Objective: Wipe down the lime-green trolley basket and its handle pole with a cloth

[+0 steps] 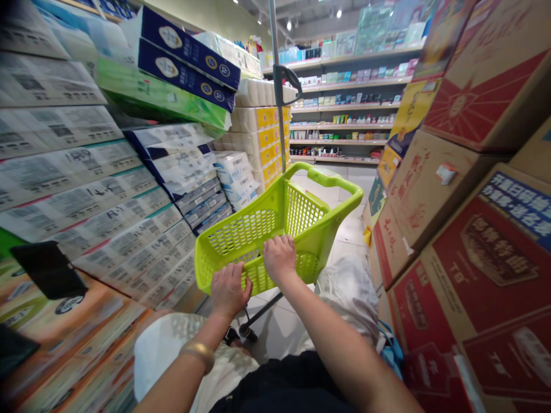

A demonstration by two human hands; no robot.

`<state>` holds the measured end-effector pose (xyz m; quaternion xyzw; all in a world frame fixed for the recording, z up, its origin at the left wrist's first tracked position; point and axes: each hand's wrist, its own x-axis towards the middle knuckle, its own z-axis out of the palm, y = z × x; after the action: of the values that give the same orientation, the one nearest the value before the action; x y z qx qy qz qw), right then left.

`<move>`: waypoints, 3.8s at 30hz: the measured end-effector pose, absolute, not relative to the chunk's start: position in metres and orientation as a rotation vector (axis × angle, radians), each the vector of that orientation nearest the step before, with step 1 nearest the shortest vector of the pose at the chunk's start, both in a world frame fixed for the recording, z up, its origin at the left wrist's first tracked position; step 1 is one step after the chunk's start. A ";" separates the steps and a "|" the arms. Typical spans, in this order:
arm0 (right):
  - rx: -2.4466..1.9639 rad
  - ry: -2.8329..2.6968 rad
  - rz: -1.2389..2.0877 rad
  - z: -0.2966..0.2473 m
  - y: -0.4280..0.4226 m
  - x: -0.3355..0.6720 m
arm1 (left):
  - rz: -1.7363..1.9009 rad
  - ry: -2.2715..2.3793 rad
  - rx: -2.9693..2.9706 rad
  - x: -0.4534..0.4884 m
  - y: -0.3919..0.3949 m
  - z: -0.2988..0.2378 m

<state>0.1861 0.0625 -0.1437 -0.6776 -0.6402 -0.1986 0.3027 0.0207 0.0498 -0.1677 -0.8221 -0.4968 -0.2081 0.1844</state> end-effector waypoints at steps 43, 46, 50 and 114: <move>-1.658 -1.899 -0.492 -0.143 0.054 0.180 | -0.581 -1.374 -2.358 -0.003 0.050 -0.168; -1.729 -1.865 -0.558 -0.131 0.056 0.215 | -0.584 -1.351 -2.349 -0.010 0.056 -0.169; -1.761 -1.849 -0.643 -0.116 0.057 0.248 | -0.595 -1.349 -2.343 -0.018 0.063 -0.168; -1.810 -1.885 -0.656 -0.121 0.141 0.274 | -0.355 -1.565 -2.876 0.118 0.131 -0.129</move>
<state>0.2736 0.1406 -0.1209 -0.6551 -0.6822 -0.2375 0.2215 0.1180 0.1313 -0.1287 -0.8708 -0.4737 -0.1074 -0.0759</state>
